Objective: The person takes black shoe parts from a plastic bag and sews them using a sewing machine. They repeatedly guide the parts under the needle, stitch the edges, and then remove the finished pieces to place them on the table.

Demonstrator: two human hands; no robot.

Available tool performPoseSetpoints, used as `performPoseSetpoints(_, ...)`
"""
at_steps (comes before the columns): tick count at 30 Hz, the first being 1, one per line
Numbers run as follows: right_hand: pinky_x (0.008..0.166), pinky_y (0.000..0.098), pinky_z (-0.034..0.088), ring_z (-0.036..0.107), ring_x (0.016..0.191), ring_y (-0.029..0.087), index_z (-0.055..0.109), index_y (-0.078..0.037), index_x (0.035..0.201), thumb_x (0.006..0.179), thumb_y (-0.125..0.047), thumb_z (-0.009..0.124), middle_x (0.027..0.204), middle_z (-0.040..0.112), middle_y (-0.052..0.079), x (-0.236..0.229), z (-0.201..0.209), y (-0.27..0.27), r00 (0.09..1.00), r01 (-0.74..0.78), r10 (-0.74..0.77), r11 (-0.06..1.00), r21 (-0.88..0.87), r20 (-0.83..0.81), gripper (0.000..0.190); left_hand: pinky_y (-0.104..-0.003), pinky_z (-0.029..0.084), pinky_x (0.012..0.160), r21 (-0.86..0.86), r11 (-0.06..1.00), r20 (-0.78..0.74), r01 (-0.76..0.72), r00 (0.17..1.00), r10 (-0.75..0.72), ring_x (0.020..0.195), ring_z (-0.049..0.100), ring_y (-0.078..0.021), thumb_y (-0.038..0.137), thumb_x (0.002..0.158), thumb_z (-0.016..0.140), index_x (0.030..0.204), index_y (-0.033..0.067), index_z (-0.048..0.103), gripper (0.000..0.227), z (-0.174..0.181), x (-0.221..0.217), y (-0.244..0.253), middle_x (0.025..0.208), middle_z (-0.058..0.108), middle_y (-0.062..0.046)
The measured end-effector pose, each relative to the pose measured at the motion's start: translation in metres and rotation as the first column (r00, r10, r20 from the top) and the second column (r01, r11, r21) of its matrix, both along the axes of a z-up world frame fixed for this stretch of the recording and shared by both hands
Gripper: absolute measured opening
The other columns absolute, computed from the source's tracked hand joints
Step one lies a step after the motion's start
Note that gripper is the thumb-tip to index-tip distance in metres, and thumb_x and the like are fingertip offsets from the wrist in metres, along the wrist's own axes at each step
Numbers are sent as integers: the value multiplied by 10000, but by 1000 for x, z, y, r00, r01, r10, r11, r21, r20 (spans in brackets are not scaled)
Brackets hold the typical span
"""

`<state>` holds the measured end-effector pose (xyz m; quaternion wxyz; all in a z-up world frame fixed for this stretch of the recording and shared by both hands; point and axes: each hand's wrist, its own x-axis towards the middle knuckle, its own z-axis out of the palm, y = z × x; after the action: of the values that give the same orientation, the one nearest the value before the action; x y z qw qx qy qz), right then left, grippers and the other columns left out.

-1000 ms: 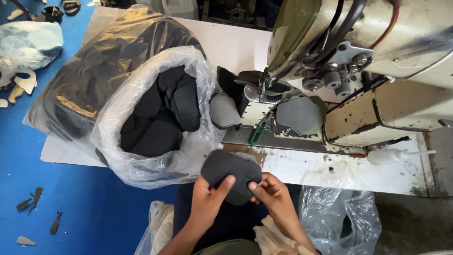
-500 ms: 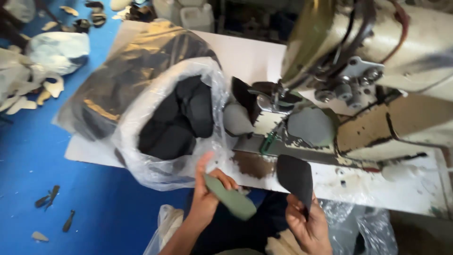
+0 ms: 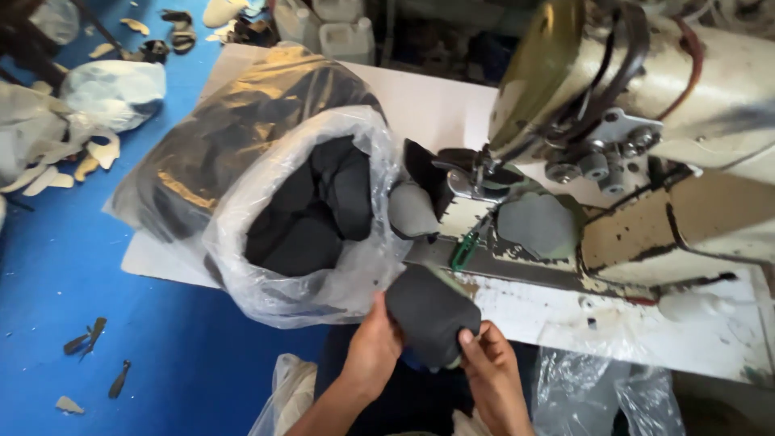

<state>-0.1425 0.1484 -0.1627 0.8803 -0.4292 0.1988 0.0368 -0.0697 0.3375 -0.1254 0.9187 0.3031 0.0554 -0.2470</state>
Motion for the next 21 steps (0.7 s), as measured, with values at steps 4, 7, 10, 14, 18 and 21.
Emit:
performPoseSetpoints(4, 751, 294, 457, 586, 821, 118, 607, -23, 1026, 987, -106, 695, 896, 646, 26, -4, 5, 1, 995, 83, -95, 969, -232, -40, 127, -330, 525, 986, -10, 1000, -49, -23, 999, 23, 1156, 666, -192, 379, 973, 530, 1357, 20, 547, 526, 8, -13, -1, 1298, 667, -109)
performPoseSetpoints(7, 759, 253, 452, 577, 822, 87, 646, -28, 1019, 964, -111, 697, 889, 653, 6, -1, 31, 11, 998, 32, -48, 945, -326, -42, 112, -325, 529, 952, 195, 975, 121, -106, 989, 83, 1090, 665, -164, 194, 966, 629, 1333, 4, 562, 418, 7, -16, -1, 1225, 682, -101)
performPoseSetpoints(10, 784, 228, 466, 590, 845, 64, 675, -40, 1021, 936, -107, 691, 904, 670, -11, 0, 43, 14, 999, 9, -27, 927, -374, -41, 109, -316, 534, 927, 288, 941, 180, -175, 976, 126, 1036, 674, -149, 74, 955, 688, 1291, -15, 592, 361, 13, -16, 1, 1158, 710, -98)
performPoseSetpoints(14, 781, 226, 468, 595, 846, 67, 677, -38, 1000, 897, -45, 731, 912, 675, -7, -3, 33, 6, 999, 49, -51, 929, -367, 5, 117, -304, 530, 898, 313, 930, 195, -193, 971, 136, 991, 686, -146, 46, 948, 700, 1231, -22, 627, 300, 12, -15, 4, 1095, 738, -97)
performPoseSetpoints(18, 748, 228, 437, 556, 822, 71, 647, -22, 1000, 940, 5, 771, 895, 640, -8, -16, -7, -9, 997, 46, -25, 954, -295, 75, 140, -305, 532, 890, 312, 930, 205, -194, 970, 133, 977, 691, -148, 26, 937, 714, 1206, -27, 637, 284, 17, -13, 5, 1082, 744, -99)
performPoseSetpoints(21, 742, 228, 440, 541, 813, 59, 609, -25, 1058, 955, 63, 799, 911, 598, -42, -12, 9, -5, 987, 52, -15, 972, -229, 159, 234, -303, 538, 900, 315, 930, 215, -190, 969, 125, 984, 698, -146, 17, 922, 720, 1197, -22, 635, 290, 20, -11, 8, 1092, 748, -99)
